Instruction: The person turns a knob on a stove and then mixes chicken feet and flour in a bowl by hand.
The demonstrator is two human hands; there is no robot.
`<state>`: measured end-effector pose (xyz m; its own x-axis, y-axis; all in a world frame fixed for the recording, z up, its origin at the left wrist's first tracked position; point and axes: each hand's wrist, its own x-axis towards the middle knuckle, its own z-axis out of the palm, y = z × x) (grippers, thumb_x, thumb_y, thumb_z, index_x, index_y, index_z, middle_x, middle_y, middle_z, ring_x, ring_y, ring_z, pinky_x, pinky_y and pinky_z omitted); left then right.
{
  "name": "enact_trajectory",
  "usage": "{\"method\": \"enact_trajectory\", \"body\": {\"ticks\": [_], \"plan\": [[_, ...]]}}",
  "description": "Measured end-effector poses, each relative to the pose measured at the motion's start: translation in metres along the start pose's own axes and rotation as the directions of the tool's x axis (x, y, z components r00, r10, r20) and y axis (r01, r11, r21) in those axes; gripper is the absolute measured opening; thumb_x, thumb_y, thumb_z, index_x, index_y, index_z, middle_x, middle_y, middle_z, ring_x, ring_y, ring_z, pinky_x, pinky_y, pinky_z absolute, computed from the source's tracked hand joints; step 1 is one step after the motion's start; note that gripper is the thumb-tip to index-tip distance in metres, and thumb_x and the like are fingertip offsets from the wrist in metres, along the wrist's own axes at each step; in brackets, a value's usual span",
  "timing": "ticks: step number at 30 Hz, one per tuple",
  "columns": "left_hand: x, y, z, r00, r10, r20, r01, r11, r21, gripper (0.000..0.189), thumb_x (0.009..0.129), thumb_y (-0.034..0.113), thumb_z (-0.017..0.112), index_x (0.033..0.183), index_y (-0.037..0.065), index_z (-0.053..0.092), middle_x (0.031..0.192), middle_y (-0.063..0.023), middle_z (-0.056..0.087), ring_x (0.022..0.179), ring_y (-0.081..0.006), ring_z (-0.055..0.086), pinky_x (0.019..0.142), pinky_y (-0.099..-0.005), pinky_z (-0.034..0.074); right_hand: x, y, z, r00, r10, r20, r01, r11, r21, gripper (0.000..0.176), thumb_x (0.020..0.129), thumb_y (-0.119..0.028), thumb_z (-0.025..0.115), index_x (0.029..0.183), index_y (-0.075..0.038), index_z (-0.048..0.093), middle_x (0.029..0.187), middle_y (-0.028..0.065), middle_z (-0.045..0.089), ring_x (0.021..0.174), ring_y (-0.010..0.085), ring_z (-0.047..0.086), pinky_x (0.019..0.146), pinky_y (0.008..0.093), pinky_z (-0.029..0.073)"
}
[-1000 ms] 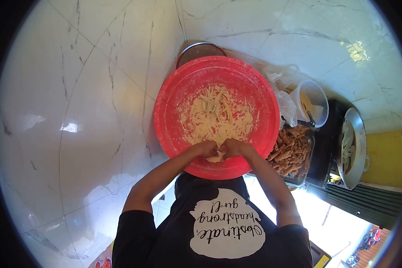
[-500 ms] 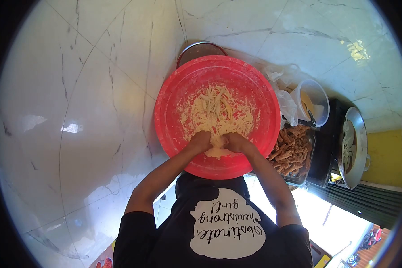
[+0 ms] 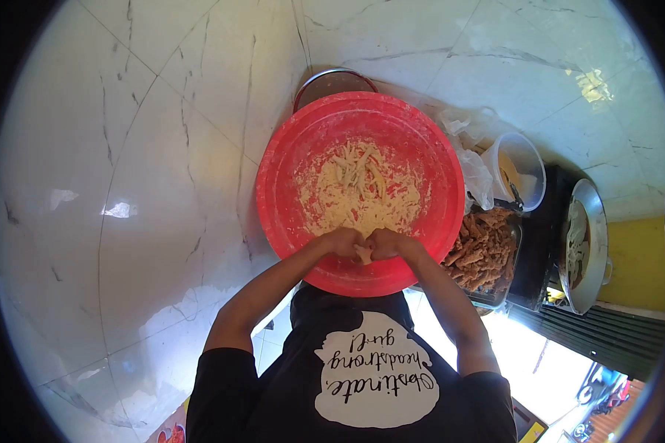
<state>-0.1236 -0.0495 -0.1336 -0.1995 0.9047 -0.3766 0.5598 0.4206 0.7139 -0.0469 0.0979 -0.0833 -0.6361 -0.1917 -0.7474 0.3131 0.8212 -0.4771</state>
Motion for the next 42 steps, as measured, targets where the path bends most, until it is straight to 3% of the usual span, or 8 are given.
{"method": "enact_trajectory", "body": {"ticks": [5, 12, 15, 20, 24, 27, 31, 42], "plan": [[-0.004, 0.01, 0.007, 0.981, 0.031, 0.189, -0.018, 0.997, -0.07, 0.04, 0.063, 0.031, 0.07, 0.091, 0.003, 0.063, 0.081, -0.0174, 0.062, 0.079, -0.0301, 0.06, 0.07, -0.0364, 0.046, -0.003, -0.003, -0.008, 0.987, 0.018, 0.157, -0.018, 1.0, -0.005, 0.042, 0.06, -0.02, 0.07, 0.099, -0.007, 0.063, 0.088, 0.0126, 0.063, 0.084, 0.0248, 0.06, 0.074, 0.0321, 0.047], [-0.002, 0.012, 0.009, 0.991, -0.026, 0.134, 0.019, 0.999, 0.05, 0.027, 0.073, 0.025, 0.062, 0.09, 0.003, 0.062, 0.076, -0.0167, 0.062, 0.073, -0.0288, 0.061, 0.066, -0.0357, 0.046, -0.002, 0.008, 0.003, 0.998, -0.044, -0.042, 0.046, 0.998, 0.049, 0.042, 0.059, -0.018, 0.074, 0.097, -0.004, 0.062, 0.088, 0.0113, 0.064, 0.086, 0.0229, 0.059, 0.076, 0.0318, 0.046], [0.001, 0.006, 0.006, 0.925, -0.171, 0.339, 0.265, 0.929, -0.256, 0.026, 0.073, 0.024, 0.062, 0.087, 0.001, 0.062, 0.074, -0.0155, 0.062, 0.07, -0.0256, 0.061, 0.064, -0.0341, 0.046, -0.002, 0.005, -0.002, 0.999, -0.023, 0.041, 0.022, 0.999, 0.033, 0.044, 0.06, -0.021, 0.075, 0.097, -0.003, 0.062, 0.09, 0.011, 0.064, 0.087, 0.023, 0.059, 0.076, 0.0315, 0.046], [-0.001, -0.006, 0.011, 0.997, -0.054, 0.048, 0.062, 0.981, -0.183, 0.03, 0.065, 0.025, 0.068, 0.084, 0.002, 0.063, 0.074, -0.0127, 0.063, 0.071, -0.0249, 0.061, 0.066, -0.0347, 0.047, -0.005, 0.003, -0.002, 0.999, 0.018, 0.033, -0.017, 0.999, -0.041, 0.042, 0.061, -0.023, 0.074, 0.097, -0.003, 0.062, 0.09, 0.0115, 0.064, 0.085, 0.0234, 0.06, 0.076, 0.0308, 0.046], [-0.011, 0.019, -0.007, 0.991, 0.055, 0.12, -0.023, 0.967, -0.255, 0.032, 0.062, 0.024, 0.069, 0.085, 0.002, 0.063, 0.078, -0.0148, 0.063, 0.074, -0.0263, 0.061, 0.067, -0.0342, 0.047, -0.003, 0.004, -0.003, 0.997, 0.047, 0.054, -0.044, 0.998, -0.055, 0.037, 0.064, -0.021, 0.072, 0.097, -0.005, 0.063, 0.09, 0.0121, 0.064, 0.084, 0.0248, 0.06, 0.075, 0.0315, 0.046], [-0.011, 0.02, 0.0, 0.984, 0.027, 0.174, -0.016, 0.998, -0.067, 0.035, 0.065, 0.025, 0.067, 0.092, 0.004, 0.062, 0.08, -0.0162, 0.062, 0.075, -0.0279, 0.061, 0.07, -0.0353, 0.046, -0.002, 0.007, -0.004, 0.999, 0.041, 0.035, -0.041, 0.999, -0.006, 0.034, 0.065, -0.018, 0.071, 0.096, -0.006, 0.063, 0.09, 0.0123, 0.064, 0.084, 0.0249, 0.06, 0.074, 0.0319, 0.046], [0.0, 0.003, 0.012, 0.999, -0.022, 0.029, 0.025, 0.995, -0.1, 0.027, 0.067, 0.023, 0.066, 0.086, 0.003, 0.064, 0.077, -0.017, 0.062, 0.074, -0.0276, 0.061, 0.067, -0.0354, 0.046, -0.006, 0.006, -0.005, 0.973, -0.081, -0.218, 0.104, 0.99, 0.097, 0.03, 0.067, -0.014, 0.069, 0.095, -0.006, 0.063, 0.087, 0.013, 0.064, 0.082, 0.0242, 0.061, 0.072, 0.0312, 0.047], [-0.012, 0.016, -0.022, 0.956, -0.267, -0.123, 0.229, 0.939, -0.257, 0.019, 0.077, 0.016, 0.055, 0.081, -0.001, 0.062, 0.078, -0.0188, 0.062, 0.075, -0.0289, 0.061, 0.067, -0.0372, 0.047, 0.0, 0.014, -0.002, 0.955, -0.002, -0.296, 0.005, 1.0, 0.009, 0.024, 0.071, -0.012, 0.061, 0.093, -0.002, 0.062, 0.09, 0.0179, 0.062, 0.087, 0.0304, 0.059, 0.076, 0.0357, 0.046]]}}
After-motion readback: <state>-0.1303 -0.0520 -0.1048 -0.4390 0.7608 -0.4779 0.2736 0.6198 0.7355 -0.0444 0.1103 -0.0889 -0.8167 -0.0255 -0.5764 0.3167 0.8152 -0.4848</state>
